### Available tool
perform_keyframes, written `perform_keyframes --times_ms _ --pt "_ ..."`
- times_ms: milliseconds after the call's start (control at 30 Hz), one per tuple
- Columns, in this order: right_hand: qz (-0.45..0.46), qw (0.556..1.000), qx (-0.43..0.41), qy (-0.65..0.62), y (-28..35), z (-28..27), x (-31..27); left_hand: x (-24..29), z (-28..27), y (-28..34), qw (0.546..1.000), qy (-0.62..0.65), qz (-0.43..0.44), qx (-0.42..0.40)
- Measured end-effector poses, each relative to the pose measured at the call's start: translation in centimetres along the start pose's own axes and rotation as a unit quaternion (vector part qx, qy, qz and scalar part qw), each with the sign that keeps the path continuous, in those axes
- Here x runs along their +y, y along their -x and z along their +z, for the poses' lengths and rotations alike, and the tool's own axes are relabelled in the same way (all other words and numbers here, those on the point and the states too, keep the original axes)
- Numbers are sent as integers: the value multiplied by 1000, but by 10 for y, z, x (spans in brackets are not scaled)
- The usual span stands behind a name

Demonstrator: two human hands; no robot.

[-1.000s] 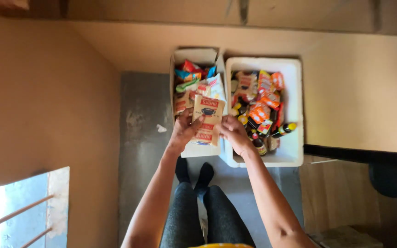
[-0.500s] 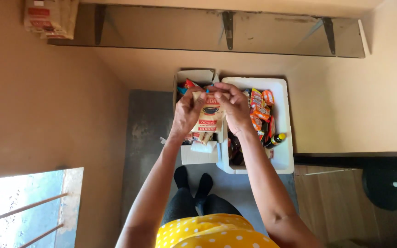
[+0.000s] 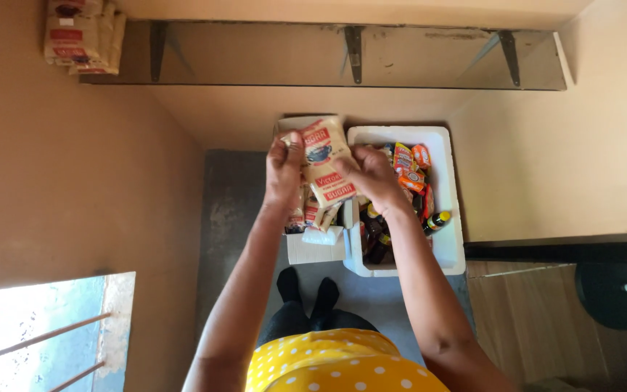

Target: The recorder is taking small packets of sugar from a box and placing them neatly on a glass shelf.

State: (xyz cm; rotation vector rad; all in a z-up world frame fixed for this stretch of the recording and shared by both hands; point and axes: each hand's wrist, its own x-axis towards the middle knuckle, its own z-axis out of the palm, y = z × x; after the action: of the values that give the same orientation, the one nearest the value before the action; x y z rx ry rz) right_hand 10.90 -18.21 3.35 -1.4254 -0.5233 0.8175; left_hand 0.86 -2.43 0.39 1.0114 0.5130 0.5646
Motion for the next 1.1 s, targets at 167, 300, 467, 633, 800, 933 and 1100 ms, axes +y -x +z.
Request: perform_keyframes --times_ms 167,300,467,633,800,933,1100 --pt "-46 998 -6 36 5 -9 22 56 -2 -7 985 -22 -120 -122" --pt "-37 966 27 253 3 -12 36 50 -8 -24 949 -193 -29 -248" --pt "-18 998 33 49 17 -16 6 40 -2 -27 976 -138 -13 -167" --pt "-58 998 27 28 18 -27 23 8 -3 -32 990 -37 41 -127" --pt "26 973 -9 229 12 -45 23 12 -2 -41 985 -64 -40 -158" --pt "-44 943 -114 310 -11 -24 -1 12 10 -64 963 -173 -36 -205" --pt "-61 994 40 -79 -36 -8 7 63 34 -39 997 -44 -55 -39"
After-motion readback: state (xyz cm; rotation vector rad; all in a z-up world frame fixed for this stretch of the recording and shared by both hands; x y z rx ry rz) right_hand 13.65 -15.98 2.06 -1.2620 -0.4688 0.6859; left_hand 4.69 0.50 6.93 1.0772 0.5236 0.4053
